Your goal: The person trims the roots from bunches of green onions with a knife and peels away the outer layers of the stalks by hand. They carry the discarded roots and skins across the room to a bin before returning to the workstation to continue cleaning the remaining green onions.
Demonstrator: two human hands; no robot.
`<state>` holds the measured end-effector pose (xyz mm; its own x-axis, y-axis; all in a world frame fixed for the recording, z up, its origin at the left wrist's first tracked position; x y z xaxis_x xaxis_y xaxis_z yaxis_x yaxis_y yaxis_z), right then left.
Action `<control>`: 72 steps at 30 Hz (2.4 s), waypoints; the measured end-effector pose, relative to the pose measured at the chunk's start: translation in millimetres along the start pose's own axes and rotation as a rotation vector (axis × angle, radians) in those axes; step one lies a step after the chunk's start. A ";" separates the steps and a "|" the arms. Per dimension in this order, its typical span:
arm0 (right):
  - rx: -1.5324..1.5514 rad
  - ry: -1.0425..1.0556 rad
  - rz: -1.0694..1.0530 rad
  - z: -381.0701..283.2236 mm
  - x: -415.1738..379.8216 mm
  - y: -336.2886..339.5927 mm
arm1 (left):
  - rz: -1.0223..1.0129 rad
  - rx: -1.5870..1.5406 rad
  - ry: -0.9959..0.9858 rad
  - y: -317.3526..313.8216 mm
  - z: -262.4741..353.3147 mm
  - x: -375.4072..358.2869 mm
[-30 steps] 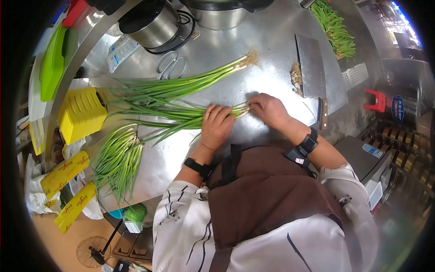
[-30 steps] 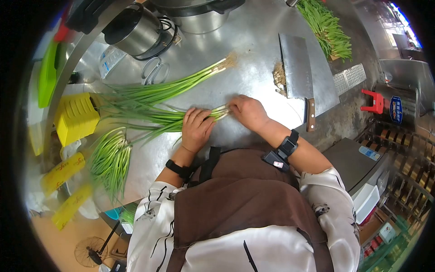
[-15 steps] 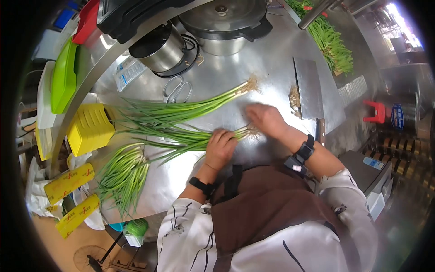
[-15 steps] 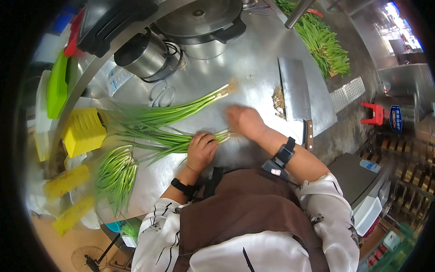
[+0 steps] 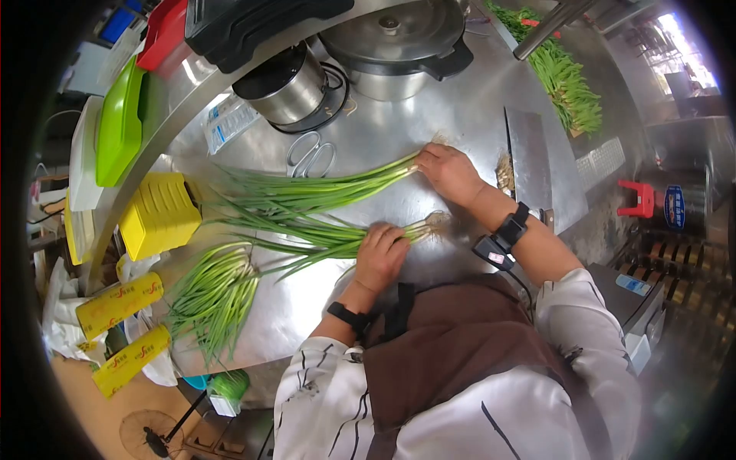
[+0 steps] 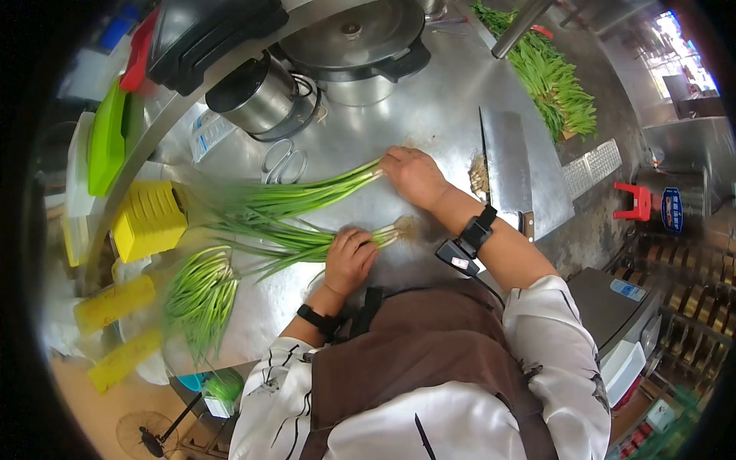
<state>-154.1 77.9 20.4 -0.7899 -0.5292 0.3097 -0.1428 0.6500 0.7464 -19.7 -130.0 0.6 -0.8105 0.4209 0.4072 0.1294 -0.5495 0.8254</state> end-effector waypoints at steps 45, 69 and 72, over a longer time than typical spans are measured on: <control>0.000 -0.117 0.084 2.8 -28.0 -2.0 | 0.029 0.015 -0.004 -3.0 1.3 0.2; 0.144 -0.120 0.058 -3.1 -27.2 -8.6 | -0.015 -0.011 -0.001 -2.9 -1.4 -1.1; 0.130 -0.216 0.014 0.8 -22.9 -4.2 | -0.019 -0.018 0.000 -2.9 -1.5 -1.2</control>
<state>-135.9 87.7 9.7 -0.8994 -0.4002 0.1759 -0.1957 0.7284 0.6567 -20.1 -130.0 -2.9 -0.8129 0.4311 0.3917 0.1036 -0.5547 0.8256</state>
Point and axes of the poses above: each hand's wrist, its own x-axis towards the middle knuckle, its own y-axis out of the back of the hand, z = x × y, the point moved 1 cm from there along x, towards the middle knuckle, and after that the axes turned 12 degrees about x, right-handed, at the moved point
